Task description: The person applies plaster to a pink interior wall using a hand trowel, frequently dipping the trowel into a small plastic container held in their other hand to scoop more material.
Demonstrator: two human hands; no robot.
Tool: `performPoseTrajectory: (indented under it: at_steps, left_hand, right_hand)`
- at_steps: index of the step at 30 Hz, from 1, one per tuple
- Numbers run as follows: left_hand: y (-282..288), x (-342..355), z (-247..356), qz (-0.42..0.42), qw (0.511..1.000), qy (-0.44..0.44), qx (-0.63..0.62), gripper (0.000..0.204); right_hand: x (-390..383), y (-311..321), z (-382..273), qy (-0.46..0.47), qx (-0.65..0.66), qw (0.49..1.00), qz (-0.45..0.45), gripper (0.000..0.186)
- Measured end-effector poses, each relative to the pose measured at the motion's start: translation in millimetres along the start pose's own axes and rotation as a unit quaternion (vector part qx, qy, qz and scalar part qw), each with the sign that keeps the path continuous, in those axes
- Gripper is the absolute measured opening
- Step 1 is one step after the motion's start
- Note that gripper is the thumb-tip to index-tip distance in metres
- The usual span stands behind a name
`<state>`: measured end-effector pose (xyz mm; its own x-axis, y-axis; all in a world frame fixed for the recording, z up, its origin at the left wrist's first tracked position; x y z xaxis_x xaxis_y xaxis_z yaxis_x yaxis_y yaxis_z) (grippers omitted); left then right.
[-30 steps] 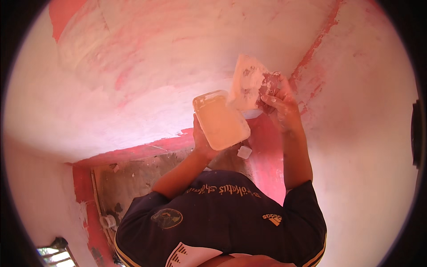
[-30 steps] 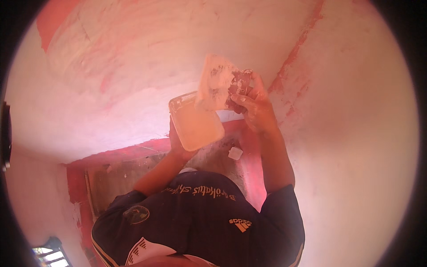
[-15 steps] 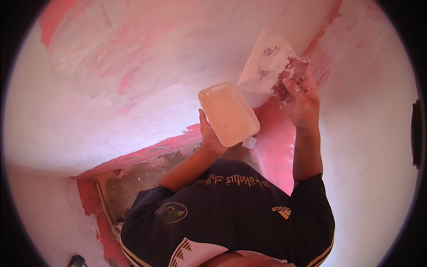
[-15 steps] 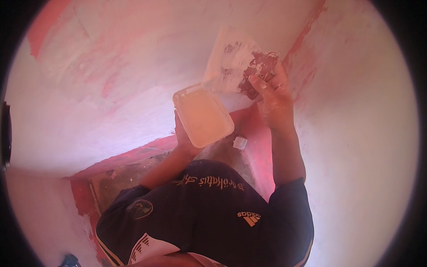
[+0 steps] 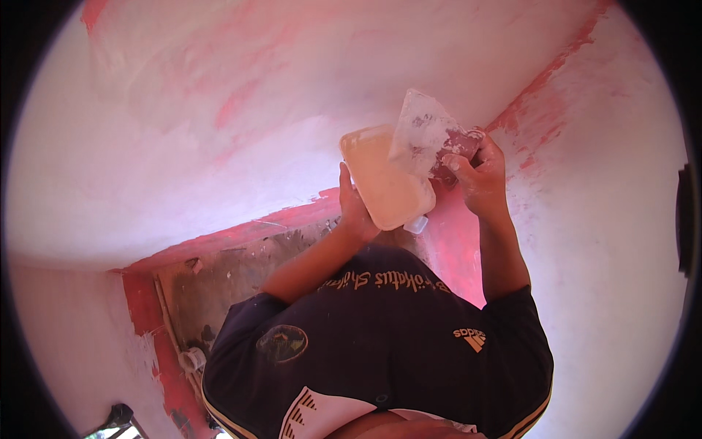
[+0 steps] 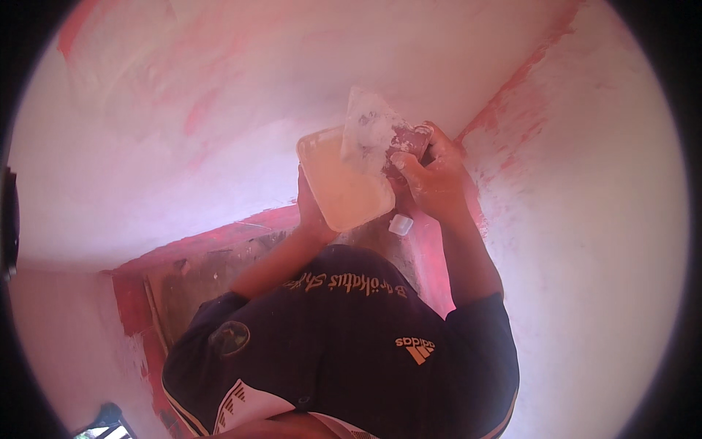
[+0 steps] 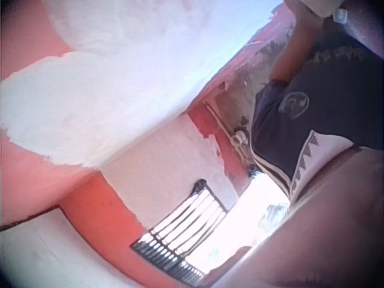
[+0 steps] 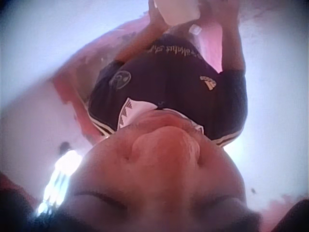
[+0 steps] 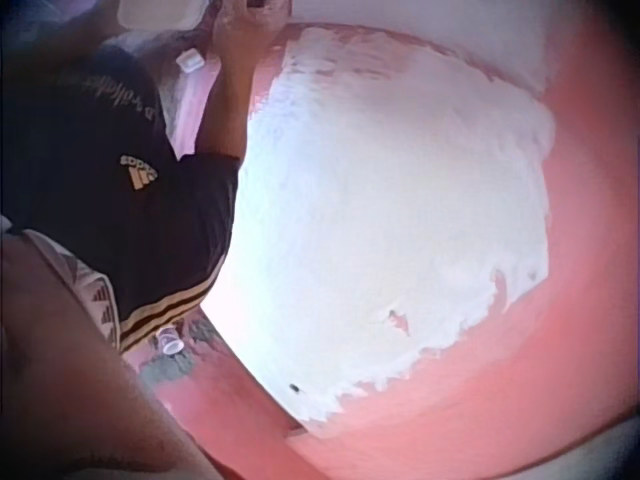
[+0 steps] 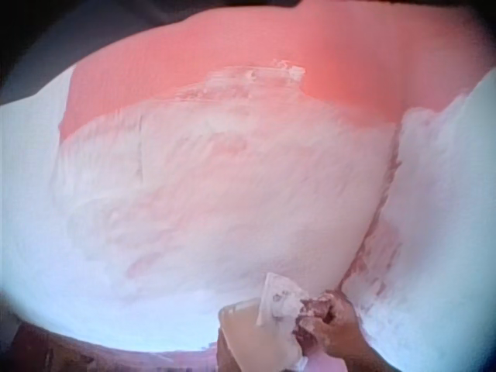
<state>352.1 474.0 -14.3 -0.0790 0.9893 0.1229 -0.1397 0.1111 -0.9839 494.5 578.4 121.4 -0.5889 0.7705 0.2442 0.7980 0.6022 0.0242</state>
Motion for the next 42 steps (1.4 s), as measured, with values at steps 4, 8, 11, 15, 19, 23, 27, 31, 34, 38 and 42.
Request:
performPoseTrajectory:
  at_steps: [4, 8, 11, 15, 19, 23, 27, 31, 34, 38, 42]
  left_hand:
    - [-1, 6, 5, 0.142, 0.981, -0.035, 0.125, 0.079]
    - [-1, 13, 7, 0.093, 0.994, -0.016, 0.057, 0.079]
    - [-9, 16, 6, 0.060, 0.998, 0.014, 0.029, 0.080]
    - [-24, 23, 6, 0.053, 0.979, -0.020, 0.196, 0.080]
    - [-27, 31, -3, 0.048, 0.959, -0.043, 0.277, 0.074]
    - [-49, 48, -15, -0.003, 0.959, -0.067, 0.275, 0.066]
    - [-86, 47, -18, 0.029, 0.964, -0.093, 0.249, 0.055]
    - [-116, 60, -39, -0.051, 0.899, -0.165, 0.402, 0.049]
    - [-115, 69, -63, -0.003, 0.994, -0.036, 0.104, 0.049]
    - [-141, 76, -68, -0.055, 0.988, -0.051, 0.131, 0.052]
    - [-148, 81, -60, -0.012, 0.979, -0.110, 0.170, 0.044]
  right_hand:
    - [2, 5, 17, -0.021, 0.041, 0.997, 0.058, 0.021]
    - [5, 1, 41, -0.046, -0.022, 0.998, -0.029, 0.022]
    - [0, -2, 40, -0.136, 0.194, 0.971, 0.037, 0.028]
    - [4, 9, 30, -0.123, 0.299, 0.946, -0.006, 0.030]
    - [19, 40, 7, -0.098, 0.320, 0.942, -0.014, 0.029]
    - [39, 78, -61, -0.046, 0.287, 0.954, 0.076, 0.028]
    - [60, 126, -135, 0.070, 0.252, 0.965, 0.033, 0.025]
    - [94, 198, -228, 0.126, 0.135, 0.971, 0.153, 0.023]
    - [126, 273, -282, 0.215, 0.060, 0.961, 0.163, 0.021]
    - [172, 330, -335, 0.236, -0.111, 0.923, 0.284, 0.018]
    - [224, 377, -352, 0.203, -0.277, 0.845, 0.409, 0.018]
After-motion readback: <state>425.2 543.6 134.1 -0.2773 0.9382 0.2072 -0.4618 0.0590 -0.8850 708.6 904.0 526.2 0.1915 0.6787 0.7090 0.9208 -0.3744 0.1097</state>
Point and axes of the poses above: each hand's wrist, its own x-axis towards the middle knuckle, its own y-axis out of the back of the hand, z = x × y, the point moved 4 cm from there along x, towards the middle knuckle, and after that the axes turned 2 degrees about -z, right-handed, at the moved point
